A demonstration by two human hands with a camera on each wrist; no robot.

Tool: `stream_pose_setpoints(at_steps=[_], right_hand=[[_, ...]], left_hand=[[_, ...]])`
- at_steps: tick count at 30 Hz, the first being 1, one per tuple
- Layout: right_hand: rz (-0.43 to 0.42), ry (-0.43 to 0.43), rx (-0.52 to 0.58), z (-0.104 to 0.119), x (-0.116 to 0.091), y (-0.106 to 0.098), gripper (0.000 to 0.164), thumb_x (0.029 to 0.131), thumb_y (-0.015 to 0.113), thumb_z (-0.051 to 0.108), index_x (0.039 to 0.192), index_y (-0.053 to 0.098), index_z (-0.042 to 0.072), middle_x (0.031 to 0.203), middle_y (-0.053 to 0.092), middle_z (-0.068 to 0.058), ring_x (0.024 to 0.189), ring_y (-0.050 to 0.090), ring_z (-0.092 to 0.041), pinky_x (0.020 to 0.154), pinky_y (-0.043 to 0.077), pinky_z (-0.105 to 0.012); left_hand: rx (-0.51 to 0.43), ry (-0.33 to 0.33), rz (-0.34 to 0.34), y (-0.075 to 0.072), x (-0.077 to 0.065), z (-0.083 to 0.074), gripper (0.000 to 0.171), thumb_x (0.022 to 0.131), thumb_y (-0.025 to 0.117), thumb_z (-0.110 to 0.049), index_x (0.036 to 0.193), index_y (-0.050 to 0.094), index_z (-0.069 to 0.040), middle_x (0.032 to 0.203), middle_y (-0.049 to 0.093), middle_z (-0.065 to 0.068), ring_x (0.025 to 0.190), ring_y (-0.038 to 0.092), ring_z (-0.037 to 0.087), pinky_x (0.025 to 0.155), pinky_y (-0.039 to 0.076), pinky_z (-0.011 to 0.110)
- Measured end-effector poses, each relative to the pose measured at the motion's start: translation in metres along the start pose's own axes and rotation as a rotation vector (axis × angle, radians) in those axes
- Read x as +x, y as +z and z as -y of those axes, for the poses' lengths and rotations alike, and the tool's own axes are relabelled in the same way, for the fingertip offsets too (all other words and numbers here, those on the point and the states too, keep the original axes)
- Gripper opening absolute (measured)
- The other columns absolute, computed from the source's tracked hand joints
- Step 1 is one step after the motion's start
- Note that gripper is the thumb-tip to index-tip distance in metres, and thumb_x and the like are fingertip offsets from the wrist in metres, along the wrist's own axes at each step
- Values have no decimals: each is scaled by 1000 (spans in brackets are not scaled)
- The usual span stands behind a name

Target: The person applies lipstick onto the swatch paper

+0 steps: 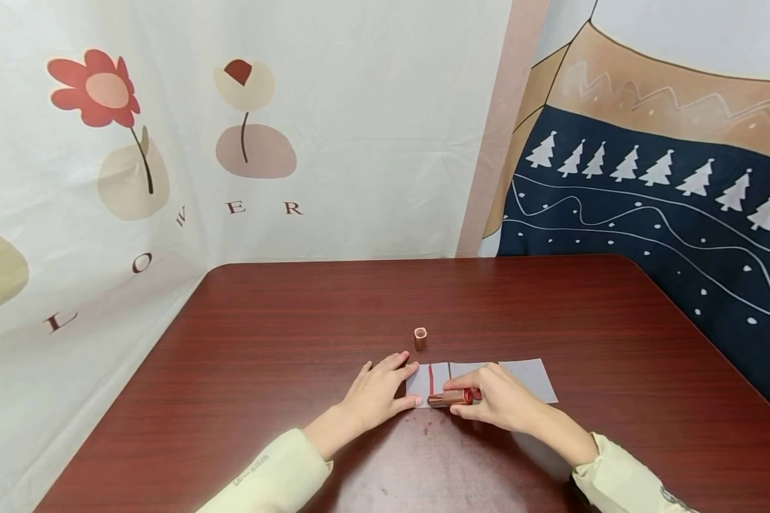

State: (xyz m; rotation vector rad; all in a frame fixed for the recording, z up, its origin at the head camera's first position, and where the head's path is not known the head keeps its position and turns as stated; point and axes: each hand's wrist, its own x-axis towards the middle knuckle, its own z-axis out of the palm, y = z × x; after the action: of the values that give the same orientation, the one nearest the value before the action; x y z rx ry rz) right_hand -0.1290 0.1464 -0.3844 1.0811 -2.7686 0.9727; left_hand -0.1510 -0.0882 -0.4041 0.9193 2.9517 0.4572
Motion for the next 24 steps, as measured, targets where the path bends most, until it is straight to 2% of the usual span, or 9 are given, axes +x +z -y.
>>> stream_pose_setpoints(at_steps=[10,17,24], right_hand=[[16,23,21,2,-1,1,26,79,75,16,103,72,7,57,47,20,47,31,3,43,27,-15],[14,9,-9,2,-1,1,25,79,74,18,102,72,8,61,52,20,45,26,4,42,24,-15],[4,4,-6,3,-1,1,25,78,75,18,102,73,9,53,40,19,46,28,4,43,22,-15]], left_hand=[[-6,9,-9,-1,-1,0,56,86,64,-41,131,55,-9,140,44,11,129,39,26,96,31,59],[-4,12,-12,-1,-2,0,56,85,64,-41,131,55,-9,139,44,12,129,39,26,96,32,59],[-2,11,-7,-2,-2,0,56,86,64,-41,131,55,-9,140,44,11,129,39,26,96,32,58]])
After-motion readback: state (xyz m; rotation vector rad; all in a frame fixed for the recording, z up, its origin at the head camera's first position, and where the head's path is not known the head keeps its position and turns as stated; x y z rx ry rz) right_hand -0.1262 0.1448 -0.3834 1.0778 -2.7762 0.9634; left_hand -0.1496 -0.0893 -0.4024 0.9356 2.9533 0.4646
